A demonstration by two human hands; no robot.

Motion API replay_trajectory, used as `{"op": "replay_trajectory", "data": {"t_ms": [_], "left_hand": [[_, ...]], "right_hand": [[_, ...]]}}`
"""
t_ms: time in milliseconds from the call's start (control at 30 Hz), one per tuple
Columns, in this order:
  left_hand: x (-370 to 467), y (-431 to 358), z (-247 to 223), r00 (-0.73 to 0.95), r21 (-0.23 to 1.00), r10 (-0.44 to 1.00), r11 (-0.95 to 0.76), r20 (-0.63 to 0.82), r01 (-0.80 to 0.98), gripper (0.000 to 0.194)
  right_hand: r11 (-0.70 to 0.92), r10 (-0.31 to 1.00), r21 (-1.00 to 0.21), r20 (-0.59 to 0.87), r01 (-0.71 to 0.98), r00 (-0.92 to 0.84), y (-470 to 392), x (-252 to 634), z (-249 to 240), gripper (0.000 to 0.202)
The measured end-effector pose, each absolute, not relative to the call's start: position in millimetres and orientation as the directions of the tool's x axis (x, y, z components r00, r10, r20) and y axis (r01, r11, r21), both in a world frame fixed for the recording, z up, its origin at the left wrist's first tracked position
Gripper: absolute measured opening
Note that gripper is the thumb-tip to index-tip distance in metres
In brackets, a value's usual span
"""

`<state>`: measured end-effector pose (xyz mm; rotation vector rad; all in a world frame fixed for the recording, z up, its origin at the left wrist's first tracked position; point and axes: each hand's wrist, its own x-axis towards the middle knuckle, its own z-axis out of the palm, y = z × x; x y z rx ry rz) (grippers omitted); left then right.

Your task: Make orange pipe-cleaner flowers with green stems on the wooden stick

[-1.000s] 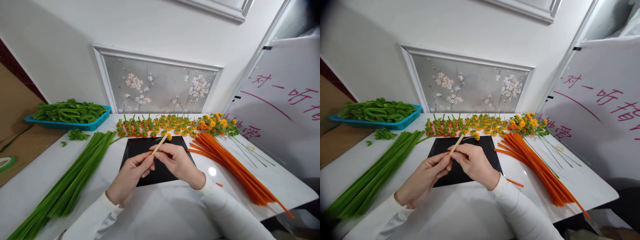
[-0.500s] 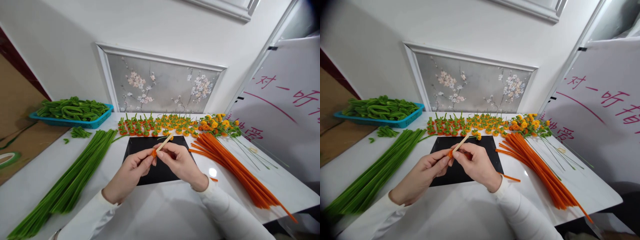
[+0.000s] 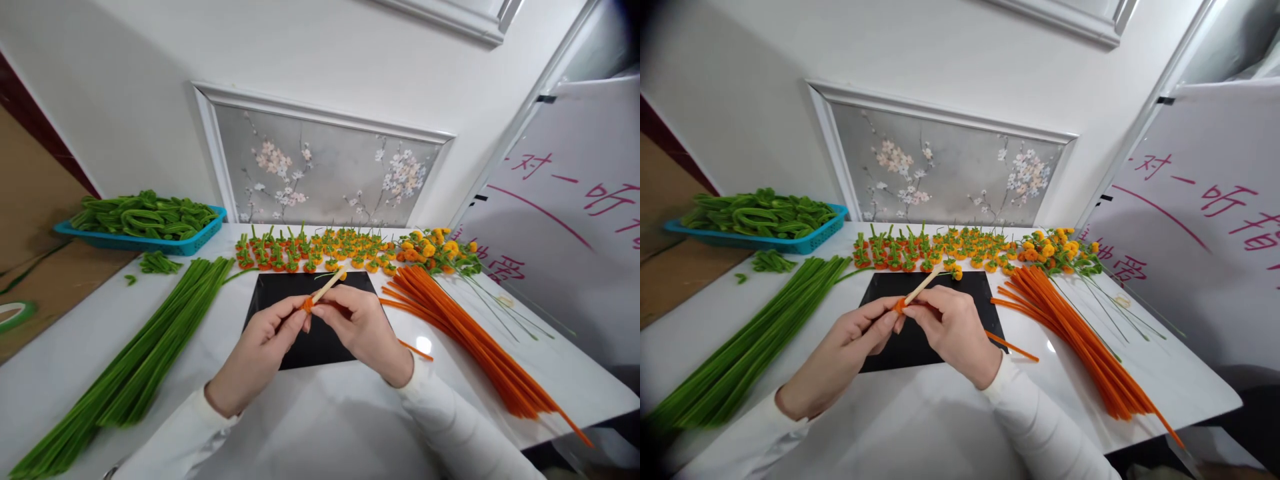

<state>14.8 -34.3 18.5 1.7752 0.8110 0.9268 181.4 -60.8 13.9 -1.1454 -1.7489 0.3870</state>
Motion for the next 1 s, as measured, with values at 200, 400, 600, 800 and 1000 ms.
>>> {"op": "replay_trajectory", "data": {"t_ms": [200, 400, 600, 800, 1000], "left_hand": [[11.9, -30.1, 16.7, 0.497, 0.980, 0.856, -0.192, 0.143, 0.048, 0.027], [12.1, -29.1, 15.8, 0.442, 0.985, 0.891, -0.156, 0.107, 0.075, 0.028], [14.0, -26.2, 15.5, 0.424, 0.946, 0.893, -0.253, 0.149, 0.201, 0.032], [13.6, -26.6, 13.0, 0.513, 0.807, 0.817, -0.478, 0.263, 0.347, 0.032], [12.7, -29.3, 9.6, 0.589, 0.673, 0.769, -0.574, 0.247, 0.467, 0.028]], "right_hand": [[0.522, 0.787, -0.464, 0.586, 0.716, -0.195, -65.7, 188.6, 12.3, 0.023], [0.489, 0.744, -0.205, 0.606, 0.848, -0.282, -74.0, 185.4, 15.5, 0.025], [0.477, 0.657, 0.008, 0.661, 0.879, -0.363, -74.2, 186.4, 16.8, 0.023], [0.430, 0.625, 0.079, 0.693, 0.899, -0.360, -71.4, 187.4, 16.4, 0.021], [0.448, 0.619, 0.111, 0.678, 0.887, -0.397, -67.3, 189.3, 16.4, 0.019]]}}
